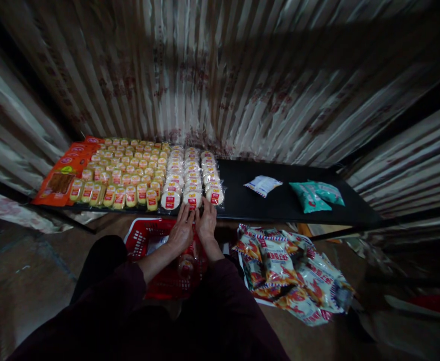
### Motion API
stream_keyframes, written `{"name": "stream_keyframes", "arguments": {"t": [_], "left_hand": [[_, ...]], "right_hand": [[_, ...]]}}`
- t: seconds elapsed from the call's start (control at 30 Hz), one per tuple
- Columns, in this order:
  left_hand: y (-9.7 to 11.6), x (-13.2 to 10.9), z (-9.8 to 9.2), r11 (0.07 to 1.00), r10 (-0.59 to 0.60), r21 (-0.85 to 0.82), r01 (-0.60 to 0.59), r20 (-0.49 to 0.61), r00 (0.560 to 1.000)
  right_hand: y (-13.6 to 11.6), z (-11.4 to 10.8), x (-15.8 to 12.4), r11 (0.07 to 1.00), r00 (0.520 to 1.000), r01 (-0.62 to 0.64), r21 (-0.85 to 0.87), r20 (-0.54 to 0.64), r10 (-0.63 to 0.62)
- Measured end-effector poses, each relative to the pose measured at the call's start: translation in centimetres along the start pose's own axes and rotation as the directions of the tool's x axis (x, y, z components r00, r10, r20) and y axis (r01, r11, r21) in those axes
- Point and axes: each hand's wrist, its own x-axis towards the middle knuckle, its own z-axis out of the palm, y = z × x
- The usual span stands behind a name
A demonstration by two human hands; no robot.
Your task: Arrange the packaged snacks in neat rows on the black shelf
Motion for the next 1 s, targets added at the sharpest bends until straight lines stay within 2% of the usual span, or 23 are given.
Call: {"name": "stream_keyframes", "arguments": {"t": [0.47,0.67,1.0], "left_hand": [[-0.2,1.0,-0.3,0.992,0.032,0.121,-0.027,-0.038,0.999],[-0.3,1.3,-0.1,0.984,0.021,0.178,-0.006,-0.081,0.997],[-0.1,0.4,0.2,0.973,-0.006,0.230,0.025,-0.082,0.997]], "right_hand": [[0.6,0.2,0.0,0.986,0.995,0.103,-0.128,0.001,-0.103],[1.4,0.3,0.1,0.985,0.990,0.136,-0.105,-0.006,-0.137],[1.1,0.1,-0.2,0.989,0.991,0.131,-0.062,-0.024,-0.133]]}}
